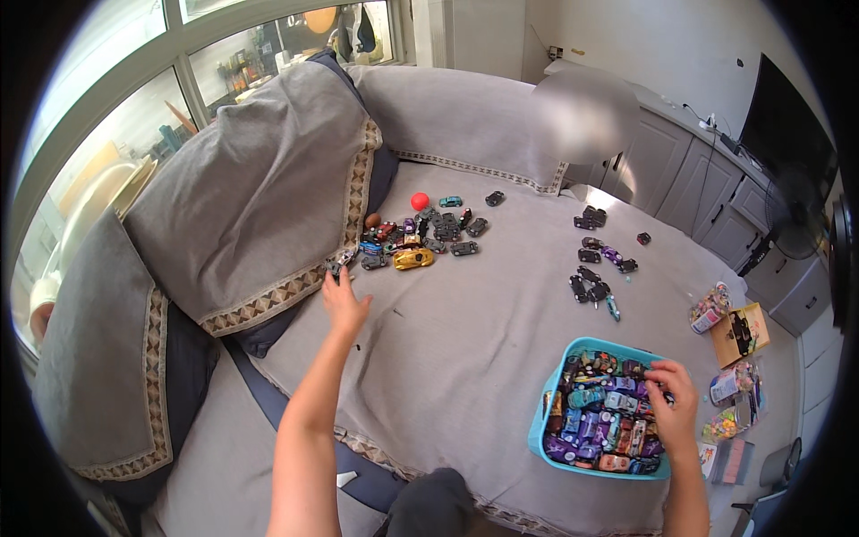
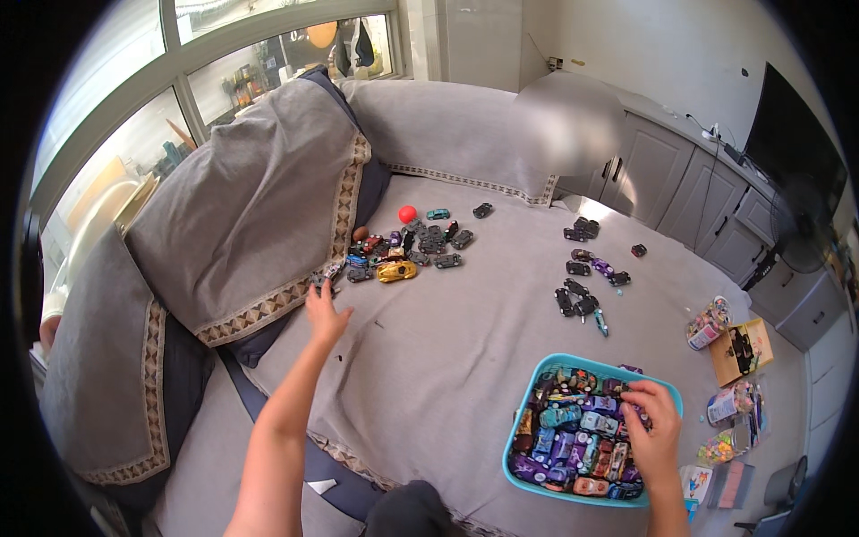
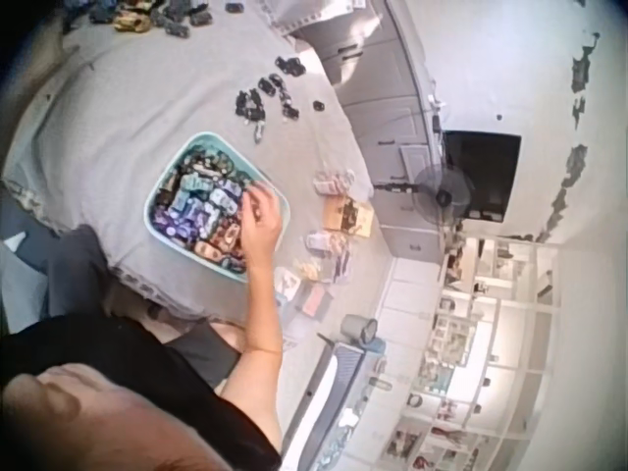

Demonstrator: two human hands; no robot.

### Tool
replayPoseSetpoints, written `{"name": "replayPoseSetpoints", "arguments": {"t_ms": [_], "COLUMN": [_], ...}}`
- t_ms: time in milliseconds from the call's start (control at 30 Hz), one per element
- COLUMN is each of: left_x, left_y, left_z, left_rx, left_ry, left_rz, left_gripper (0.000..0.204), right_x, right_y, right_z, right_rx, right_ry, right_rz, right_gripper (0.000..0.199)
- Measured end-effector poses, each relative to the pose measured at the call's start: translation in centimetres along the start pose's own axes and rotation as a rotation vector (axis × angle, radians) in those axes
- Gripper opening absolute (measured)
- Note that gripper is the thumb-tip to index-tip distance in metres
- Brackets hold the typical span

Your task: The person sits on the floor and organizes a collection of toy cars scattered on a sofa. They pick up the cars one by one and place them into a blue plastic basket. The person also handles a small jar of colorful beads, opening and closing it, and moves a red ball and a brown egg-shaped object.

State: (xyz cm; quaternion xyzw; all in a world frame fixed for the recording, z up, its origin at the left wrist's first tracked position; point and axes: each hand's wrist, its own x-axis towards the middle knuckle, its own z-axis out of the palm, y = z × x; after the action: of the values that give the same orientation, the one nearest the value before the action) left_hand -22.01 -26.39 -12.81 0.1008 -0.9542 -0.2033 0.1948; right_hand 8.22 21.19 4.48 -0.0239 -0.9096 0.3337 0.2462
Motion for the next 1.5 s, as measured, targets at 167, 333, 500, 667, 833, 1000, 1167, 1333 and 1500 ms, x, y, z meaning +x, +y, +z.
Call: {"name": "replayPoseSetpoints", "arguments": {"t_ms": [167, 333, 500, 667, 833, 1000, 1167, 1333, 1500], "left_x": [5.6, 7.9, 7.9, 7.1, 2.4, 0.6, 8.2, 9.7, 8.8], "left_y": [-2.9, -3.4, -2.5, -3.8, -1.6, 2.9, 0.8, 3.5, 4.9], "left_z": [-1.3, 1.3, 3.5, 5.0, 3.0, 2.2, 5.2, 8.0, 11.9], "left_rx": [0.266, 0.187, 0.097, -0.047, -0.462, -0.575, -0.358, -0.031, -0.492], "left_ry": [-0.173, -0.261, 0.050, 0.122, -0.122, -0.074, 0.110, -0.189, -0.303], "left_rz": [-0.076, -0.039, -0.037, 0.041, 0.402, 0.533, 0.191, -0.048, 0.255], "left_gripper": [0.103, 0.099, 0.031, 0.025, 0.013, 0.029, 0.061, 0.081, 0.066], "right_x": [5.3, 9.4, 10.2, 9.6, 8.9, 8.7, 9.4, 9.9, 10.1], "right_y": [-2.6, -5.8, -6.9, -6.7, -6.3, -5.8, -5.9, -5.1, -4.6], "right_z": [3.6, 7.5, 10.9, 12.1, 11.7, 11.9, 12.3, 13.0, 14.5], "right_rx": [0.001, -0.005, -0.019, -0.013, -0.015, -0.012, -0.025, -0.066, -0.062], "right_ry": [-0.072, -0.153, -0.232, -0.321, -0.351, -0.392, -0.405, -0.455, -0.533], "right_rz": [-0.124, -0.264, -0.402, -0.375, -0.340, -0.293, -0.325, -0.322, -0.335], "right_gripper": [0.015, 0.015, 0.014, 0.013, 0.013, 0.015, 0.016, 0.020, 0.023]}}
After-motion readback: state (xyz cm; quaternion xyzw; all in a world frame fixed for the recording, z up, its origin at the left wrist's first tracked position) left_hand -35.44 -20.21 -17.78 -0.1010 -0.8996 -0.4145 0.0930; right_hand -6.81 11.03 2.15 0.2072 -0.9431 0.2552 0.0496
